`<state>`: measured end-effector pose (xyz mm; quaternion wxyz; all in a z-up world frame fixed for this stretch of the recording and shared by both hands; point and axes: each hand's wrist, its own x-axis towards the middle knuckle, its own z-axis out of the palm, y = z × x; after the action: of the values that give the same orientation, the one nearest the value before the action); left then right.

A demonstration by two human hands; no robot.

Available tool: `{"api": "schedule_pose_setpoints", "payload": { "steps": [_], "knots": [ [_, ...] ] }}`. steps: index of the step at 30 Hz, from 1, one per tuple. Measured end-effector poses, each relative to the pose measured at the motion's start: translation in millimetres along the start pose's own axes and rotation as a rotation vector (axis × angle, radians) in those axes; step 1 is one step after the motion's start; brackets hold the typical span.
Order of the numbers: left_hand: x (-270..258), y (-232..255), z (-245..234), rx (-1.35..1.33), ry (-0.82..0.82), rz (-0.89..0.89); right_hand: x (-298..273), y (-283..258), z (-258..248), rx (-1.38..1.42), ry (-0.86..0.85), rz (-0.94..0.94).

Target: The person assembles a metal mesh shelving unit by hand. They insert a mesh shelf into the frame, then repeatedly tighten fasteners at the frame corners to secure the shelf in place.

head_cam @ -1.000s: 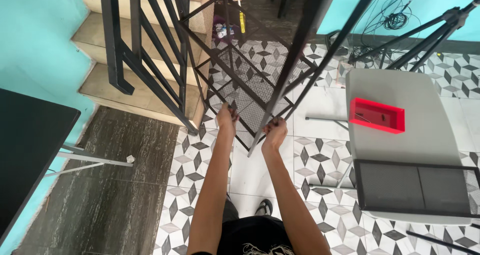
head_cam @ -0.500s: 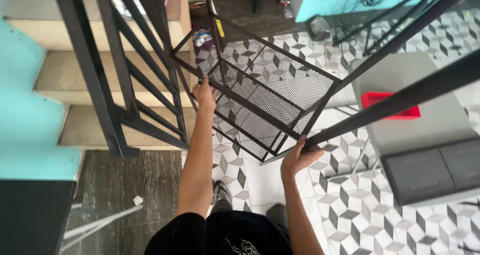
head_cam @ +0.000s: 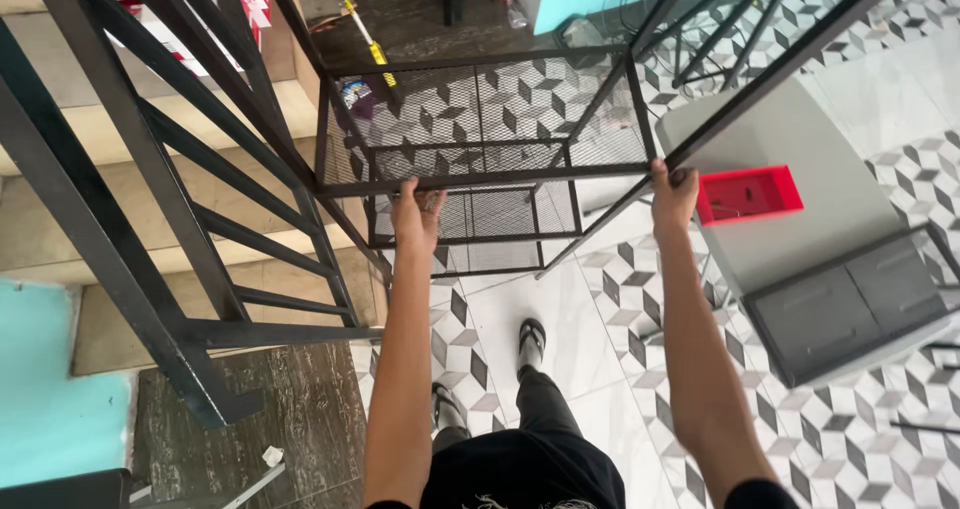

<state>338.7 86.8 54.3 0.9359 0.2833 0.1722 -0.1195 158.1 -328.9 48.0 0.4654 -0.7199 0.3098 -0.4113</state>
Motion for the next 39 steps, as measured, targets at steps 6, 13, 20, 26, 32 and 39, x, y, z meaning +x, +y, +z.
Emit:
{"api": "schedule_pose_setpoints", "payload": {
  "steps": [6,13,20,26,32,39],
  "knots": [
    [-8.0,-37.0,60.8,0.077,0.152,-0.125,142.0,-4.1,83.6,0.112,0.0,0.321],
    [18.5,-63.3,36.1,0.371,0.038,-0.011,89.6,-17.9,155.5,0.526,0.043,0.522],
    [21.0,35.3,-95.8,0.865,0.387,0.449,-175.3,-111.2,250.3,0.58,-0.86,0.646],
    [47.5,111.6,-58.5,0.875,-0.157,0.702,-245.7,-163.5,303.6,0.888,-0.683,0.628],
    [17.2,119.3,-52.3,0.856,-0.335,0.397,-237.3,-161.4,284.5,0.948,-0.621,0.588],
    [-46.1,64.6,-37.6,0.851,-0.295,0.324,-211.8,-163.2,211.7,0.917,-0.724,0.527]
  ]
}}
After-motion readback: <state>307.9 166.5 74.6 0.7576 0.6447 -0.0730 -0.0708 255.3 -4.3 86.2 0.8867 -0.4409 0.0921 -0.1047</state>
